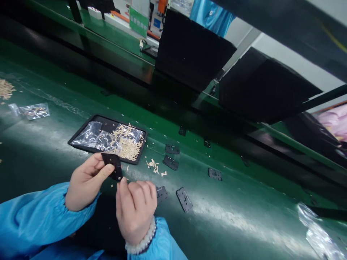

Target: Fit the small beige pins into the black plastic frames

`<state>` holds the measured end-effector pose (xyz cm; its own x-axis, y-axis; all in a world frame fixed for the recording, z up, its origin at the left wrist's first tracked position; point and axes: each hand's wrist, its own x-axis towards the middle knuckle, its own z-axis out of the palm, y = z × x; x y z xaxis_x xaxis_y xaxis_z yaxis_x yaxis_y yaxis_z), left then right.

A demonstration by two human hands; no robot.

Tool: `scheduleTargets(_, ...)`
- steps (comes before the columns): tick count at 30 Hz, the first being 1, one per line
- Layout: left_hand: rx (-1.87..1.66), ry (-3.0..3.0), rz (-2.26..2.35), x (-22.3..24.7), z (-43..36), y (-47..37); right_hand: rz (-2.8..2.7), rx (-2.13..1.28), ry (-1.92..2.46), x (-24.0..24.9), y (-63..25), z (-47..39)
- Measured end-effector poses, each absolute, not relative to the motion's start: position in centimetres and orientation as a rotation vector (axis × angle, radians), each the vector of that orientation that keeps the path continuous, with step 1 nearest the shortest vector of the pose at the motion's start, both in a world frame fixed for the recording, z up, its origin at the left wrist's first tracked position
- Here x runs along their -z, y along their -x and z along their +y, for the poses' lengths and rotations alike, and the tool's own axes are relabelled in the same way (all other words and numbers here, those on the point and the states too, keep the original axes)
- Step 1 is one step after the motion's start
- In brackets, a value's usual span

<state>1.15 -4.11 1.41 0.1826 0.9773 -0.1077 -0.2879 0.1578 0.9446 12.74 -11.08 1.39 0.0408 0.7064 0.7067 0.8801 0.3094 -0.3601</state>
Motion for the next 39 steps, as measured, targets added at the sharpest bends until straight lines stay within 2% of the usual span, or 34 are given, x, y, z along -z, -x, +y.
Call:
scheduleTargets(3,-1.080,-0.845,0.880,-1.4,-3.6,-1.3,-1.797,0.177,1.383,-1.9,-13.5,-11.1)
scheduleTargets(11,-0.740,-0.476,0.800,-1.2,-2.3,-2.5,-1.228,-0.833,1.289,-1.4,-15.9,-9.1)
scheduleTargets(15,-0.671,-0.387,0.803,-0.9,-2.4,-2.8,-1.049,-1.055,1.174,-0.3,-15.2,-8.6)
scheduleTargets(23,-0.659,-0.302,0.832,-0.5,-2.9,-2.9,-1.138,-0.892,1.243,0.2,-14.9,-8.9)
scheduleTargets(31,-0.645,-0.231,0.911,-0.4,-2.8,-3.3,-1.635,-0.231,1.376,0.4,-14.5,-9.2)
scheduleTargets(34,-0.642,-0.195,0.912,-0.4,-2.8,-3.4,-1.708,-0.258,1.447,0.7,-14.5,-9.2)
scheduleTargets(39,-0.584,-0.184,0.883,-0.1,-2.7,-3.5,-1.682,-0.507,1.413,0.0,-15.4,-9.2)
